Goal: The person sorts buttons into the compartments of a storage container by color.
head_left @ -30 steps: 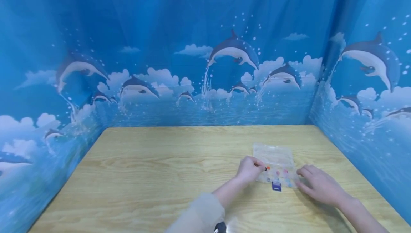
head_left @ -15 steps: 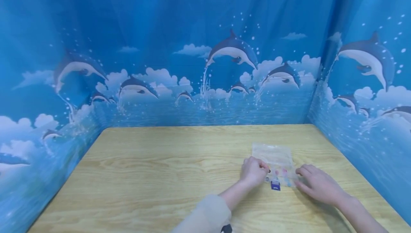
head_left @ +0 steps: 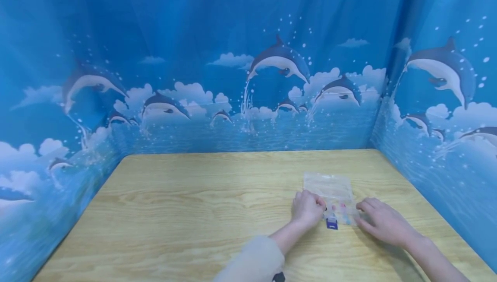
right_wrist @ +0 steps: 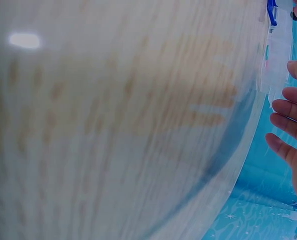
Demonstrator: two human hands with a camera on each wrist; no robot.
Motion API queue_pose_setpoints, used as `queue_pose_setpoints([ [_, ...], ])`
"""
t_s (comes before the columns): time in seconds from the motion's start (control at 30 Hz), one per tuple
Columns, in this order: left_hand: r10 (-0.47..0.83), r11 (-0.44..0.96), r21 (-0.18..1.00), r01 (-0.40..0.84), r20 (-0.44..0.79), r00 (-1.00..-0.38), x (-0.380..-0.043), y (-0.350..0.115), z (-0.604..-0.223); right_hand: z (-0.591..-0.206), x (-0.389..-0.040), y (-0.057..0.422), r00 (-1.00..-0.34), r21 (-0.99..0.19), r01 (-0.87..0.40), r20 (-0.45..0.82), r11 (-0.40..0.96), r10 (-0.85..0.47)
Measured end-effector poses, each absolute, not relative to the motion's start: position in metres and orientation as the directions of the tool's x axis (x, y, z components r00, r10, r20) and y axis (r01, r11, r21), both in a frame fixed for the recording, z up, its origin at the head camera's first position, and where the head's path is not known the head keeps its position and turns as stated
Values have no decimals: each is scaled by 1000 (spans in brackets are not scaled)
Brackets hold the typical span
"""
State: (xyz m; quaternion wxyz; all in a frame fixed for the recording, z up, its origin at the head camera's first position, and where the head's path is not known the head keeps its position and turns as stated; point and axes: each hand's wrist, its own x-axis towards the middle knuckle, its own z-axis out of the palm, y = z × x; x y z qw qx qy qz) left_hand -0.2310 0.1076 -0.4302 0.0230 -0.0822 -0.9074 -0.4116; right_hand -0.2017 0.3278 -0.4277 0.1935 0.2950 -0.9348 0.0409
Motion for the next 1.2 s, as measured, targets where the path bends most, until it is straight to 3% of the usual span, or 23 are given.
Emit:
queue_pose_setpoints([
  [0.27, 146, 684, 705, 189, 121, -982, -232, 107, -430, -428, -204, 328, -727, 57, -583, 408, 810, -552],
  [0.73, 145, 435, 887, 155, 101, -984, -240, 91, -429, -426, -203, 331, -767, 28, -557, 367, 830, -527],
  [0.97, 161, 412, 885, 214, 161, -974, -243, 70, -433, -425, -203, 327, -769, 56, -536, 380, 842, -515],
  [1.2, 176, 404, 895, 191, 129, -976, -249, 42, -428, -421, -210, 312, -788, 45, -481, 416, 876, -454],
])
